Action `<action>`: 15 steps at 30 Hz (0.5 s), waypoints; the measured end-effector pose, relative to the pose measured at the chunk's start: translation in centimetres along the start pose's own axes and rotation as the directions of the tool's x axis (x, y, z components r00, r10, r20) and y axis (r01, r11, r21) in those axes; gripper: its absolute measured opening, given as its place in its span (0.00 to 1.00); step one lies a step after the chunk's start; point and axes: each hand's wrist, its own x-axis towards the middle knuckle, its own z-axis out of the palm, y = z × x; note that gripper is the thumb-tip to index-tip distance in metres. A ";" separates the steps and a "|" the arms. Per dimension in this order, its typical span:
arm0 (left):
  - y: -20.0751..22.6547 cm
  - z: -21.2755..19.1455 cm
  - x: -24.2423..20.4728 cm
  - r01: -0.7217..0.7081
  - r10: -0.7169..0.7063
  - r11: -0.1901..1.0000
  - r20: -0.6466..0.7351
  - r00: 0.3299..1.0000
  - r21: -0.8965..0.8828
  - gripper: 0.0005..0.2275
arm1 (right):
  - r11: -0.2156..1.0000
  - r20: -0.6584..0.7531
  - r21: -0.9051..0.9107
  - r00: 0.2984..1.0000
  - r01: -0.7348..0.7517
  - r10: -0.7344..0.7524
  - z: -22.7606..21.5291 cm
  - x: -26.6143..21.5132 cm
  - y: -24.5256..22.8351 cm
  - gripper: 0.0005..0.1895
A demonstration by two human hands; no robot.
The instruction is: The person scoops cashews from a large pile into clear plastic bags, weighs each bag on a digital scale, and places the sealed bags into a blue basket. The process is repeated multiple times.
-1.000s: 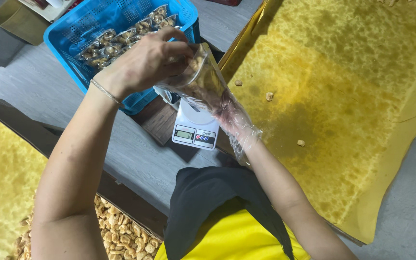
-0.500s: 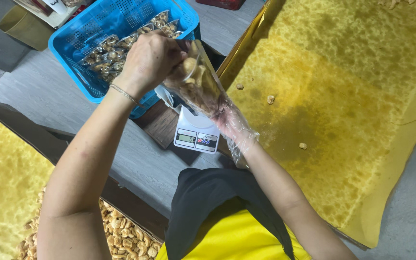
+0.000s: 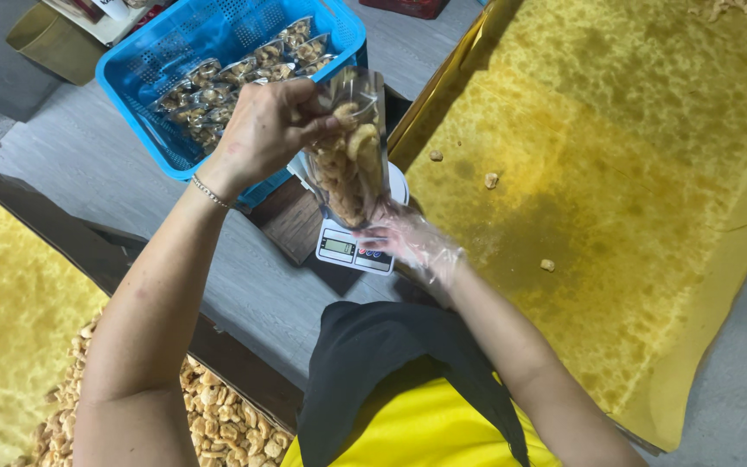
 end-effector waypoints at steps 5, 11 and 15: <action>0.0 -0.2 -2.4 0.005 0.011 0.994 0.142 0.990 -0.111 0.10 | 0.826 -0.063 -0.546 0.975 0.143 -0.211 6.2 -5.1 -9.4 0.24; 1.3 2.7 -7.0 0.201 -0.128 0.959 0.331 0.935 -0.197 0.11 | 0.863 0.365 -0.481 0.930 0.156 0.035 13.0 -7.0 -10.6 0.31; 1.5 2.9 -11.0 0.399 -0.323 0.839 0.250 0.913 -0.369 0.09 | 0.829 0.256 -0.555 0.963 0.075 0.084 12.8 -5.4 -6.6 0.29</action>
